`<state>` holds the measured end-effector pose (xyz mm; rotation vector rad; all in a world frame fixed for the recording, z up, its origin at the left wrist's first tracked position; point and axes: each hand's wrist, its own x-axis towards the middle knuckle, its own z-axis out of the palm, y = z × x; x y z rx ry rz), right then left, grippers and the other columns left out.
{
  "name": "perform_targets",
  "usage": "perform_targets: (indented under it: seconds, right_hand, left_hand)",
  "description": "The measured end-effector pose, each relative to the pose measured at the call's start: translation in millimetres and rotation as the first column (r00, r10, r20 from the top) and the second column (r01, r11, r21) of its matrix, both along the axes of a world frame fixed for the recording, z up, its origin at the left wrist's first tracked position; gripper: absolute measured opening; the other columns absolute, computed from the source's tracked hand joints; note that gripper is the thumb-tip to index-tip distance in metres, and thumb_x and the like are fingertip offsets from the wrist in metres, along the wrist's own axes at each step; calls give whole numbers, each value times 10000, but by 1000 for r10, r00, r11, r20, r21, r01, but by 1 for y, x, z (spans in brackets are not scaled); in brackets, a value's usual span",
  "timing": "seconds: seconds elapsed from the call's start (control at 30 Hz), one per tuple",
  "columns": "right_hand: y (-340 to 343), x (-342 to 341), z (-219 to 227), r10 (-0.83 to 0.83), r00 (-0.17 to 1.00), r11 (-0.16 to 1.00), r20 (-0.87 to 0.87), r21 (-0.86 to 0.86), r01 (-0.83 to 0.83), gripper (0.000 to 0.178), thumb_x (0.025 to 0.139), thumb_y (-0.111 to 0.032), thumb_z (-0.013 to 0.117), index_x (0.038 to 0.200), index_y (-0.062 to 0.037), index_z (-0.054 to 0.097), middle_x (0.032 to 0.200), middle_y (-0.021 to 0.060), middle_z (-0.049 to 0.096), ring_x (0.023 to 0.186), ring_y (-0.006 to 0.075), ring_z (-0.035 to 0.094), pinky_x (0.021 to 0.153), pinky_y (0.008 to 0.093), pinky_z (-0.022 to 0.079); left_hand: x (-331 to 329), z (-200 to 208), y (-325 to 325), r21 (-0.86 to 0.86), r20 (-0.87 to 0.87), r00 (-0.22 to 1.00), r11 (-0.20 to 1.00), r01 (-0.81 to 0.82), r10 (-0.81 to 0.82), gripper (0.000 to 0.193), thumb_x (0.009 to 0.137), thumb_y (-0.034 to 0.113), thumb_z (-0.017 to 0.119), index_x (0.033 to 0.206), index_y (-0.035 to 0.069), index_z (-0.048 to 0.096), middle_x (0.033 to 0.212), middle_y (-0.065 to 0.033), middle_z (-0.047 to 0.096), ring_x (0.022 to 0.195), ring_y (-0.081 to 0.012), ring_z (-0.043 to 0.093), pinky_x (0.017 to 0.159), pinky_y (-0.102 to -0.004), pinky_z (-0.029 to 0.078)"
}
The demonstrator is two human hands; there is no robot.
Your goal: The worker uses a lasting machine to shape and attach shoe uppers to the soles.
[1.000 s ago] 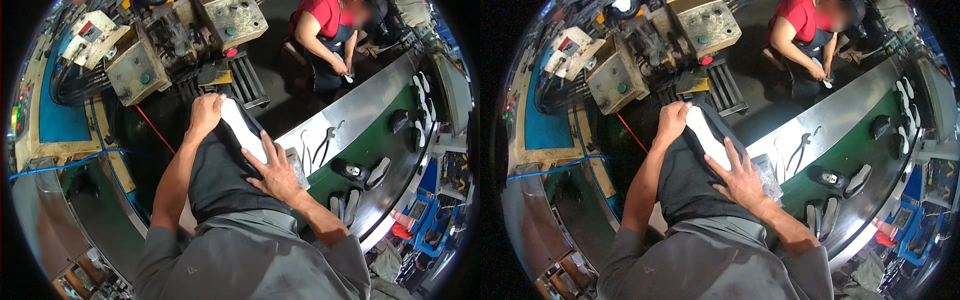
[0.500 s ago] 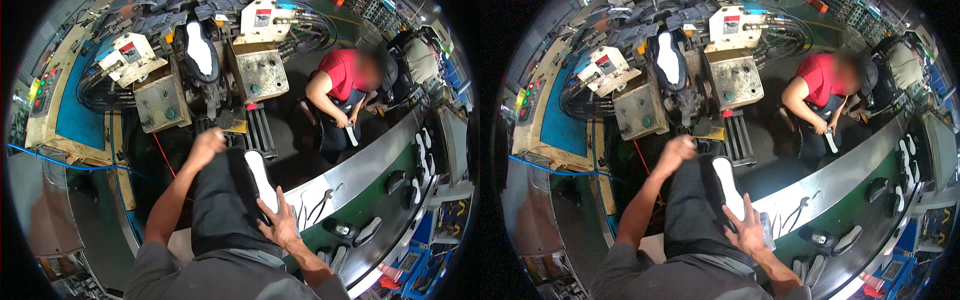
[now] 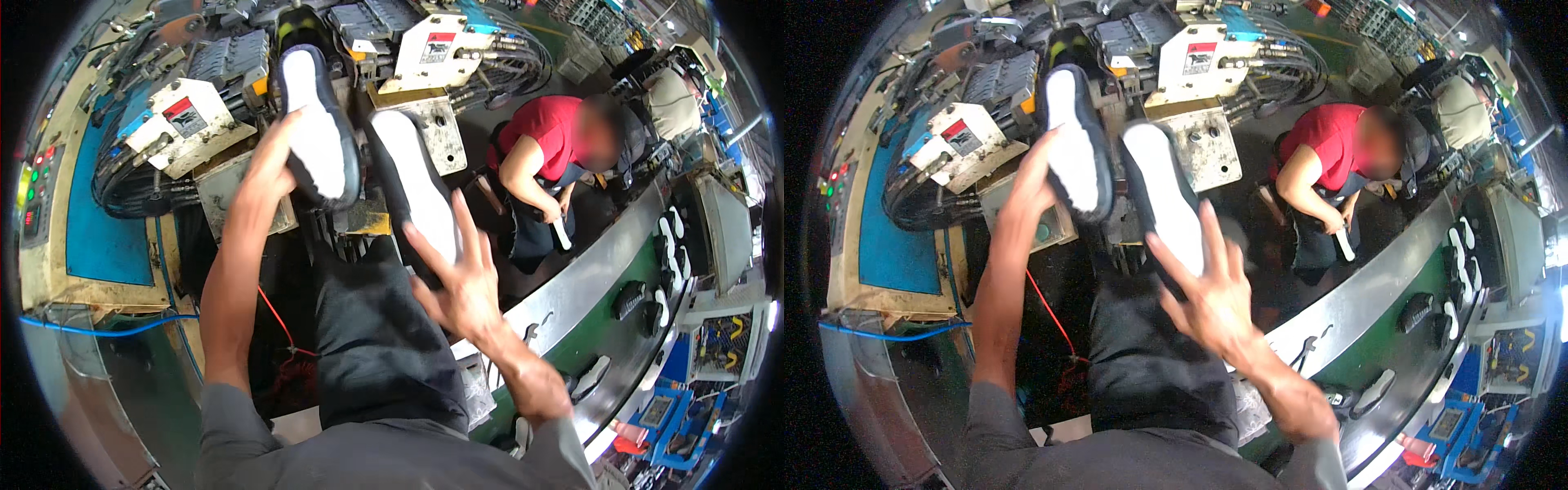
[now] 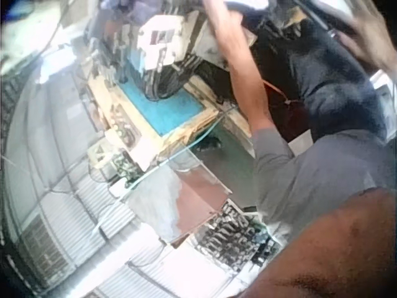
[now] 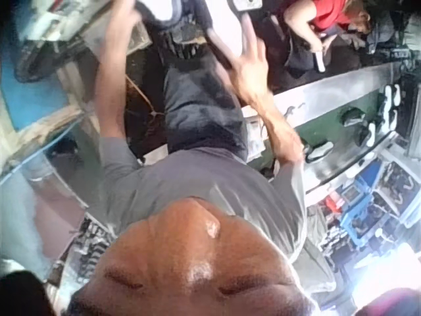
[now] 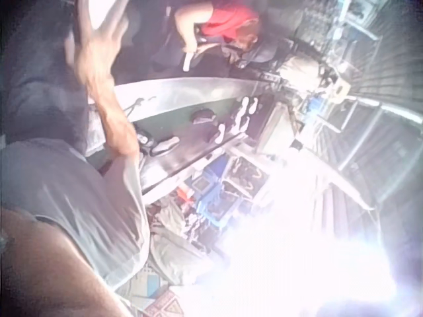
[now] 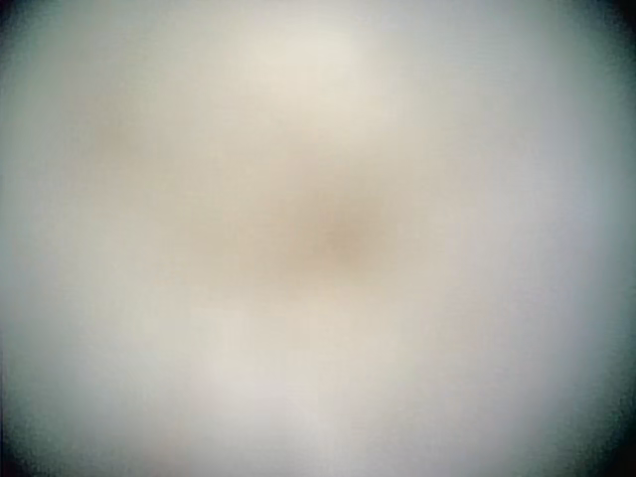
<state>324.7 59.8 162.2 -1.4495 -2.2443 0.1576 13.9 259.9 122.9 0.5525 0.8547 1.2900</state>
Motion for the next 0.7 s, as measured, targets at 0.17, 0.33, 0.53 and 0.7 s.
perform_targets:
  seconds: [0.17, 0.33, 0.53, 0.7]
  right_hand:
    - [102, -74, 8, 61, 998, 997, 35, 41, -62, 900, 815, -234, 877, 1621, -425, 526, 1745, 332, 205, 1189, 538, 580, 1013, 582, 592]
    - [145, -124, -18, 17, 1000, 999, 25, 36, -18, 889, 843, -248, 874, 1630, -437, 508, 1763, 319, 177, 1192, 541, 575, 993, 583, 598]
    - [154, -157, -38, -34, 993, 999, 110, 31, 31, 845, 839, -295, 864, 1604, -438, 535, 1746, 348, 215, 1299, 581, 527, 1092, 593, 539]
    - [165, -145, -65, 106, 993, 919, 49, 376, -116, 781, 875, -241, 790, 1613, -200, 538, 1689, 343, 351, 1482, 553, 438, 1263, 602, 364]
  left_hand:
    - [-57, -17, -141, 57, 30, 999, 998, -27, 26, 643, 1094, 393, 595, 1554, -44, 495, 1392, -247, 689, 1258, -376, 717, 1119, -507, 564]
    - [-43, -7, -261, 112, 298, 955, 993, -24, -10, 1233, 949, 864, 560, 1729, -8, 172, 1615, -399, 438, 1365, -570, 601, 1080, -730, 541]
    - [-48, -44, -336, -62, 279, 951, 991, -119, 131, 1094, 1020, 806, 499, 1694, -26, 273, 1515, -376, 554, 1242, -536, 694, 970, -656, 638]
    - [-43, -57, -356, -134, 214, 970, 987, -89, 117, 1021, 1030, 748, 528, 1670, -25, 340, 1487, -325, 607, 1259, -526, 687, 1028, -659, 597]
